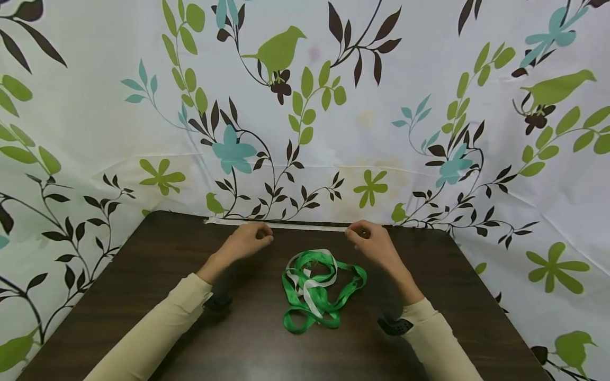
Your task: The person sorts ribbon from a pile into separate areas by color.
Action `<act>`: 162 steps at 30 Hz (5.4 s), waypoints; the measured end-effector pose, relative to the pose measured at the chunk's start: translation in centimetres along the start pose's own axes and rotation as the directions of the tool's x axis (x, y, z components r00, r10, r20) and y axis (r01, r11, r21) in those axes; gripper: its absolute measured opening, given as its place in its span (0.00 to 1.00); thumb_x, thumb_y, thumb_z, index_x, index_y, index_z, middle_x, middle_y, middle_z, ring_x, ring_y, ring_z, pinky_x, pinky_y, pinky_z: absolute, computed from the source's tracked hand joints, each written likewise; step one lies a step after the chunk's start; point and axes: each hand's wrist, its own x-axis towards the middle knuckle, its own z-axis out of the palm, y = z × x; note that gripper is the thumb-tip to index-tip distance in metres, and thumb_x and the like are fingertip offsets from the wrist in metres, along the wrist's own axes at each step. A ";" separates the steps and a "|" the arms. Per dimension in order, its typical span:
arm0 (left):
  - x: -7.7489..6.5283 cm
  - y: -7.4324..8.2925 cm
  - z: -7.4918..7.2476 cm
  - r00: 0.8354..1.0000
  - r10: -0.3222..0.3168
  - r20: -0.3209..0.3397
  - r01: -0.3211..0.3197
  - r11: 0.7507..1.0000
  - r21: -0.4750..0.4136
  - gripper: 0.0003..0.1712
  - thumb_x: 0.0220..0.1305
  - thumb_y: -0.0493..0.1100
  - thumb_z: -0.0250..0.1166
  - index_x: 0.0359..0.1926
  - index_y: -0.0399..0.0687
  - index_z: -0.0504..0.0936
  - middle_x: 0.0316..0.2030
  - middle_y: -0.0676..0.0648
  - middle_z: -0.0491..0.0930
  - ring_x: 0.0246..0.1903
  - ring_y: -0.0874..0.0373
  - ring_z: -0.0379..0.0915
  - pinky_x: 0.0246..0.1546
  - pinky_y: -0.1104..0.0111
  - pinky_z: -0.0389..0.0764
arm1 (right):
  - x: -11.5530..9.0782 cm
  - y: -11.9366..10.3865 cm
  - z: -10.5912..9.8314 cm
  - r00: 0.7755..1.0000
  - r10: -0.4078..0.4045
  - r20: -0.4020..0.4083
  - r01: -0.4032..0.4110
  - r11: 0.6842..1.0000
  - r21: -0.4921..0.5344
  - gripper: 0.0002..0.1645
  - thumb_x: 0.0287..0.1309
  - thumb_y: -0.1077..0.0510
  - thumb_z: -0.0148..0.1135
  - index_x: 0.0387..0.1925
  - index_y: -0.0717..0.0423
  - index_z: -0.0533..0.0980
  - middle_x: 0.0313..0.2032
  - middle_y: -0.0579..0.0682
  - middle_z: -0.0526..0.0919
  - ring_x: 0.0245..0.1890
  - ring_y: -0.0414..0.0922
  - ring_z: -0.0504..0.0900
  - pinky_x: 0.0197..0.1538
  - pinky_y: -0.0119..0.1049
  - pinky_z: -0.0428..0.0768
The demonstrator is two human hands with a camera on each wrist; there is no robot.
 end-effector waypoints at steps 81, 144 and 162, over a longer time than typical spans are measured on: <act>-3.9 1.1 -8.2 0.996 0.033 -0.083 -0.037 0.998 -0.048 0.08 0.71 0.39 0.62 0.45 0.41 0.85 0.41 0.47 0.84 0.41 0.50 0.78 0.40 0.57 0.76 | -2.7 -1.5 -5.0 0.996 -0.034 0.079 0.046 0.988 -0.151 0.09 0.70 0.58 0.65 0.45 0.56 0.85 0.40 0.49 0.86 0.38 0.47 0.82 0.38 0.45 0.78; -3.0 -14.4 -8.6 0.948 -0.282 -0.150 0.282 0.959 -0.021 0.26 0.76 0.47 0.59 0.62 0.29 0.71 0.45 0.29 0.82 0.34 0.45 0.84 0.34 0.54 0.79 | 0.0 12.3 -3.1 0.915 0.323 -0.243 -0.372 0.907 -0.197 0.26 0.68 0.46 0.60 0.57 0.60 0.79 0.50 0.62 0.83 0.50 0.63 0.79 0.47 0.61 0.74; -3.5 -6.3 -10.1 0.988 -0.036 -0.151 0.048 0.996 0.081 0.21 0.75 0.39 0.56 0.62 0.30 0.73 0.51 0.28 0.79 0.48 0.33 0.78 0.43 0.44 0.78 | -5.5 4.1 -1.9 0.896 -0.361 0.257 0.402 0.907 -0.126 0.14 0.68 0.59 0.67 0.54 0.50 0.80 0.45 0.47 0.83 0.32 0.37 0.78 0.33 0.35 0.78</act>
